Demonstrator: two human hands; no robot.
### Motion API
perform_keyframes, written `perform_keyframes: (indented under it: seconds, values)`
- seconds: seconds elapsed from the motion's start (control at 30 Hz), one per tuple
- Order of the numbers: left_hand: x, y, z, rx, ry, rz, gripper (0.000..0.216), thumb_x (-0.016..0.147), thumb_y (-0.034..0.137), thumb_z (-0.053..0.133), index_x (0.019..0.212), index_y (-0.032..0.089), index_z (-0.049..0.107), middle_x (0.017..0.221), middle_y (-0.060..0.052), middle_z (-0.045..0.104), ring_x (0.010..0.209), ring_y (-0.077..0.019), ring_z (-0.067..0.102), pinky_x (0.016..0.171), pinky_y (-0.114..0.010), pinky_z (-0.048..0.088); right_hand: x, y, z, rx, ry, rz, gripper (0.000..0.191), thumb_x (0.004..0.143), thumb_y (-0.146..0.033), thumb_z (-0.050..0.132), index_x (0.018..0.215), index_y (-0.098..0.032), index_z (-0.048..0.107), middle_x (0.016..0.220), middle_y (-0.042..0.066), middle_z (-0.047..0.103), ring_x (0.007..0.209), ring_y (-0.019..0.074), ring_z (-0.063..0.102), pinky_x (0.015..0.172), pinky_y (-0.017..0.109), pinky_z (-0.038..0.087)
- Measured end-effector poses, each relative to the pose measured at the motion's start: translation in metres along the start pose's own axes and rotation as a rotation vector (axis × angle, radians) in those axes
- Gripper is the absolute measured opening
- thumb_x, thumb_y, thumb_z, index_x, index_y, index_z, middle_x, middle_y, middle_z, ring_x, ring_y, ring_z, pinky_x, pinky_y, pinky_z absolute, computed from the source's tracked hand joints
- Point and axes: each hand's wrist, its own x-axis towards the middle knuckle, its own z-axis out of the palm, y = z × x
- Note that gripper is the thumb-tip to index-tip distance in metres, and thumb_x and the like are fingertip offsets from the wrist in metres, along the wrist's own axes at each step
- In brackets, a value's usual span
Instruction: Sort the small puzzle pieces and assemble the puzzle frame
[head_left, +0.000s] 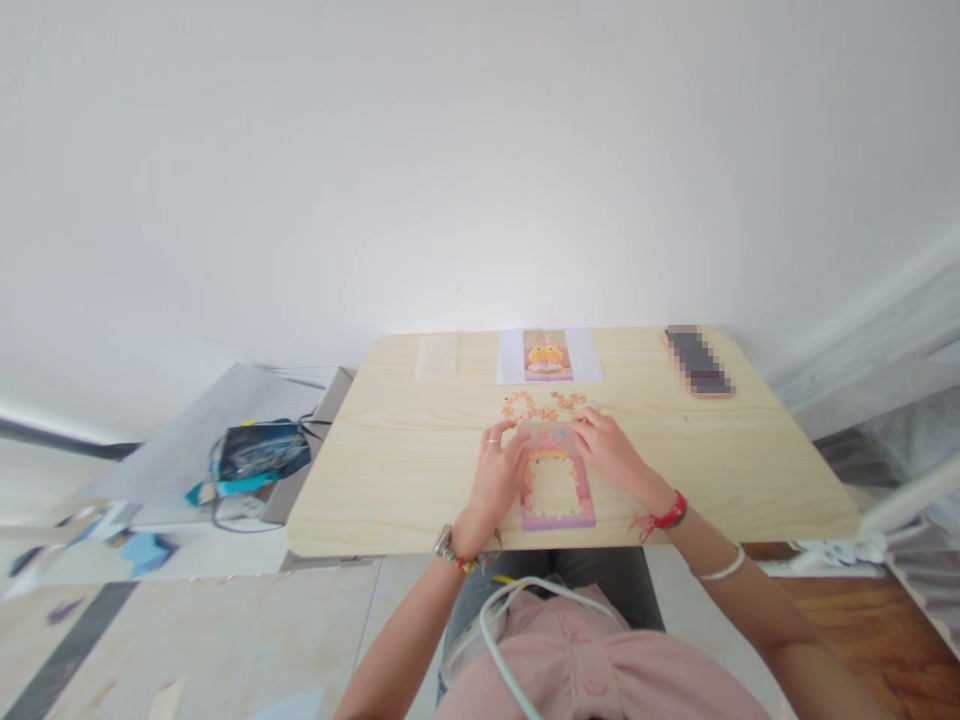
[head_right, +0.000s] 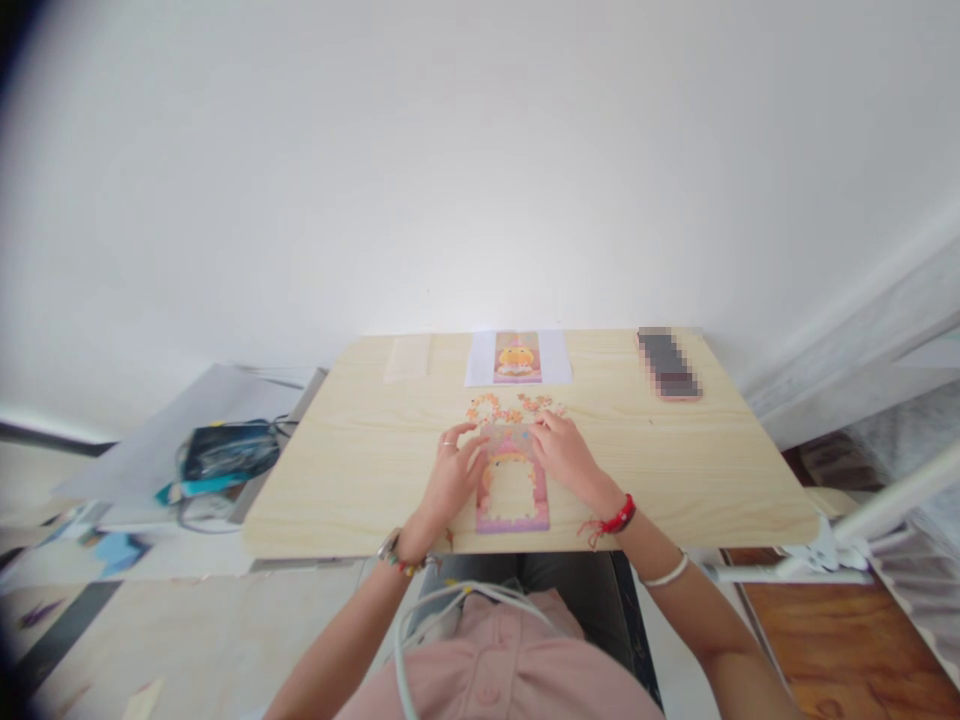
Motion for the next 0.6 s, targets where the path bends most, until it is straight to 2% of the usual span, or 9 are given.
perform_keyframes:
  seconds: [0.1,0.27,0.47,0.6]
  values:
    - [0.006,-0.015,-0.008,0.032,0.037,-0.071,0.021,0.08,0.017,0.047,0.098,0.021,0.058,0.108,-0.009,0.048,0.101,-0.0223,0.045,0.088,-0.042,0.043,0.005,0.014,-0.007,0.064,0.006,0.033,0.023,0.082,-0.01,0.041,0.084,-0.016,0.063,0.086,0.007,0.055,0.081,0.0165,0.052,0.074,0.03,0.043]
    - [0.017,-0.037,-0.015,0.13,0.008,-0.142,0.019,0.078,0.016,0.049,0.093,0.016,0.061,0.103,-0.012,0.05,0.101,-0.0245,0.046,0.089,-0.042,0.041,0.013,0.03,-0.01,0.105,-0.048,0.031,0.02,0.082,-0.013,0.044,0.081,-0.017,0.063,0.085,0.005,0.053,0.082,0.0154,0.052,0.075,0.029,0.043]
    - [0.035,-0.051,-0.013,0.171,-0.049,-0.16,0.019,0.078,0.018,0.048,0.089,0.014,0.062,0.102,-0.013,0.052,0.1,-0.0237,0.048,0.092,-0.041,0.036,0.029,0.03,-0.006,0.126,-0.109,-0.004,0.019,0.083,-0.015,0.044,0.08,-0.015,0.062,0.084,0.005,0.053,0.079,0.0141,0.051,0.073,0.028,0.042]
    - [0.05,-0.058,-0.01,0.148,-0.108,-0.179,0.019,0.077,0.017,0.048,0.088,0.014,0.063,0.087,-0.01,0.056,0.095,-0.022,0.049,0.091,-0.04,0.035,0.035,0.025,-0.002,0.15,-0.126,-0.03,0.017,0.082,-0.012,0.045,0.082,-0.016,0.062,0.084,0.005,0.052,0.077,0.0136,0.051,0.072,0.027,0.042]
